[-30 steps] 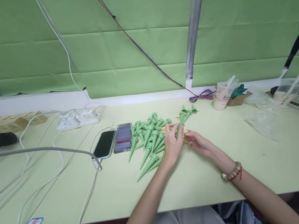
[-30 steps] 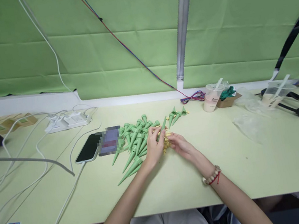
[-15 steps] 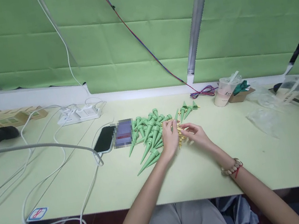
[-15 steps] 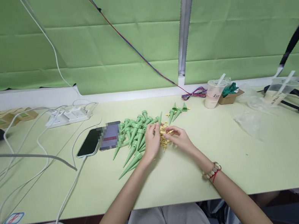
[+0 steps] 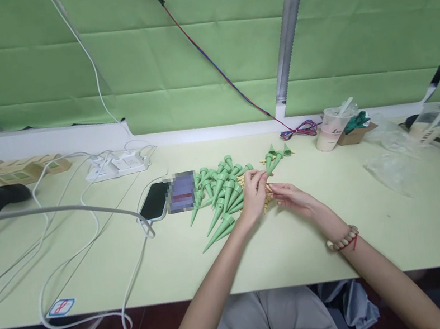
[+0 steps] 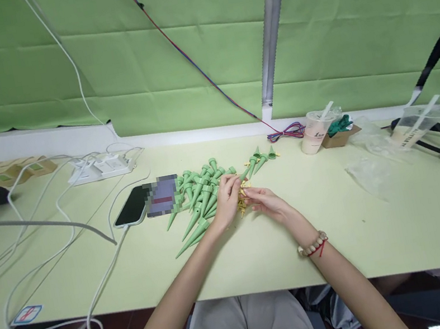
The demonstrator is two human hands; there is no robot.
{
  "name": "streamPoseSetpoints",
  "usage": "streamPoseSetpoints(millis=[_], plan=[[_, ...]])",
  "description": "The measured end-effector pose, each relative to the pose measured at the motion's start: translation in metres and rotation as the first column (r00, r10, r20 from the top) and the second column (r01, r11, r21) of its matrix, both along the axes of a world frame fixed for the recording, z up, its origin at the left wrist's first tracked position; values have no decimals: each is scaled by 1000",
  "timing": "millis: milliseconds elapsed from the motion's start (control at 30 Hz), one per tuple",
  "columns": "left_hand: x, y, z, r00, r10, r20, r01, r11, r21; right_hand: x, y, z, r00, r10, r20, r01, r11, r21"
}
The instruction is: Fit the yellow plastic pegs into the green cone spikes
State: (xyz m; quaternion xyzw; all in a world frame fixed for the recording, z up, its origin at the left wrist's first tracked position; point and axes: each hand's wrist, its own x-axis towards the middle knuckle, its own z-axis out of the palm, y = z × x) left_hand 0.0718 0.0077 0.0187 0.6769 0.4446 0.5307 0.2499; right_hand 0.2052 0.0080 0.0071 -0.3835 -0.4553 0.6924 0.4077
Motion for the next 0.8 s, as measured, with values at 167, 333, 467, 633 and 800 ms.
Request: streamPoseSetpoints(millis=[167, 333, 467, 633, 800], plan=[[1, -2, 4, 999, -17, -32, 17, 1000, -1, -2, 0, 2, 999, -15, -44, 17, 999, 40], [1, -3, 3, 996, 28, -86, -29, 1000, -7, -5, 0, -2, 993, -109, 35, 107, 992, 62], [2, -1, -2, 985, 93, -148, -99, 994, -35, -8, -4, -6, 914, -358, 189, 257, 874, 413], [-4, 5, -3, 981, 192, -29, -194, 976, -95, -13, -8, -1, 909, -364, 201, 188, 791, 582], [-5, 9, -1, 991, 90, 95, -82, 993, -88, -10, -4, 5, 963, -242, 118, 223, 963, 154]])
